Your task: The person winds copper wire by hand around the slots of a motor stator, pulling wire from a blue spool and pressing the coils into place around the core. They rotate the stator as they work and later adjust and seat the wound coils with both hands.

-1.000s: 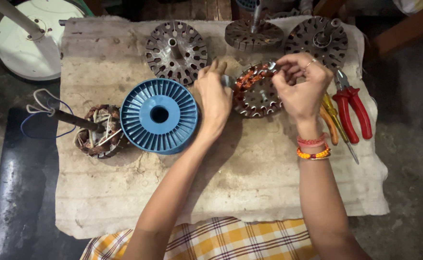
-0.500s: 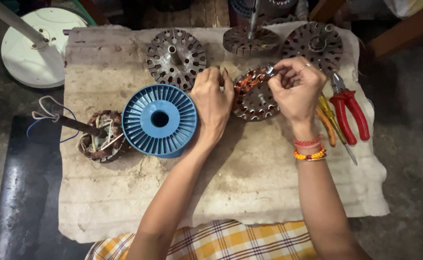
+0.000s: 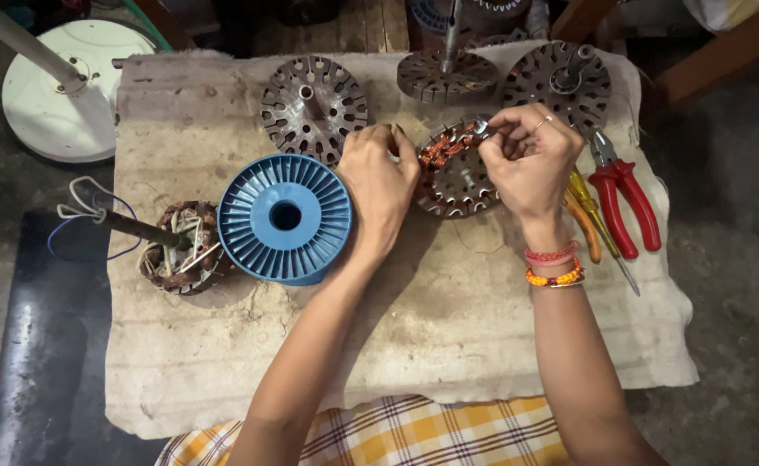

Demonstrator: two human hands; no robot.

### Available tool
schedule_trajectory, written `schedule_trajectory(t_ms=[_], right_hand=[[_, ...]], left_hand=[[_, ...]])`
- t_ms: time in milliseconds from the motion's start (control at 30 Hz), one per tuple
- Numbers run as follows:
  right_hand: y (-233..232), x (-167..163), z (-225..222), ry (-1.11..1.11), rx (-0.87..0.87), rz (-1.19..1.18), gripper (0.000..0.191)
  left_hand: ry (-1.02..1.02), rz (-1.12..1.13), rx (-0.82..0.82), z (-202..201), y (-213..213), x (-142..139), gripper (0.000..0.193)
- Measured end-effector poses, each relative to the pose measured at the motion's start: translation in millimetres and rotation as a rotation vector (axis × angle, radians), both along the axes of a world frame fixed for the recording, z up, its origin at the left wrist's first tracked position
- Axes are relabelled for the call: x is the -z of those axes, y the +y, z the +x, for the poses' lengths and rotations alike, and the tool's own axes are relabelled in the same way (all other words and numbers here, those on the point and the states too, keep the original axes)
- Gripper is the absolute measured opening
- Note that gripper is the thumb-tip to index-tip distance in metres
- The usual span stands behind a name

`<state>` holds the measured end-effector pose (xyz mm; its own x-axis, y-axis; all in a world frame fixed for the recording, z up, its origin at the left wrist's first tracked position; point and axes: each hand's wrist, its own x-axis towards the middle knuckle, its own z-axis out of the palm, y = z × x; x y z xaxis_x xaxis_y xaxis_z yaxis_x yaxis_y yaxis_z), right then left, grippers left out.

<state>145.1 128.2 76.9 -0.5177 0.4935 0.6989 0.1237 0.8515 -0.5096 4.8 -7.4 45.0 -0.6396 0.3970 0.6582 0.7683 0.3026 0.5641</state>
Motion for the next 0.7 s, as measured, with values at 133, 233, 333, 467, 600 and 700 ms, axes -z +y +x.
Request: schedule_trajectory(t_ms=[133,233,333,467,600,700], right_hand=[[-5.3,-5.1,0.0,0.007,0.007,-0.006,0.013],[-8.0,-8.4,0.1,0.005,0.01,-0.017,0.013],[-9.3,-9.3,0.0,0.006,0.021,-0.023,0.012],[-8.6,-9.1,-0.2,0.0,0.022,-0.017,0.013],[-8.9,-8.5,1.1,0.002,0.022,-0.014,0.013],[-9.6,-8.8,1.1,-0.001,0.018,-0.009,0.014]], left_hand=[[-0.273,-0.044,0.043,-2.7,1.9,-0.1,0.007],[-0.274,0.051,0.052,-0.3,2.4,0.3,0.031],[-0.14,0.105,-0.032,6.1,7.3,2.0,0.042],[0.036,0.125,-0.029,17.6,14.8,5.1,0.045],[0.109,0.119,0.378,21.6,8.7,4.6,0.051],[-0.092,0.094,0.489,25.0,3.2,0.4,0.057]])
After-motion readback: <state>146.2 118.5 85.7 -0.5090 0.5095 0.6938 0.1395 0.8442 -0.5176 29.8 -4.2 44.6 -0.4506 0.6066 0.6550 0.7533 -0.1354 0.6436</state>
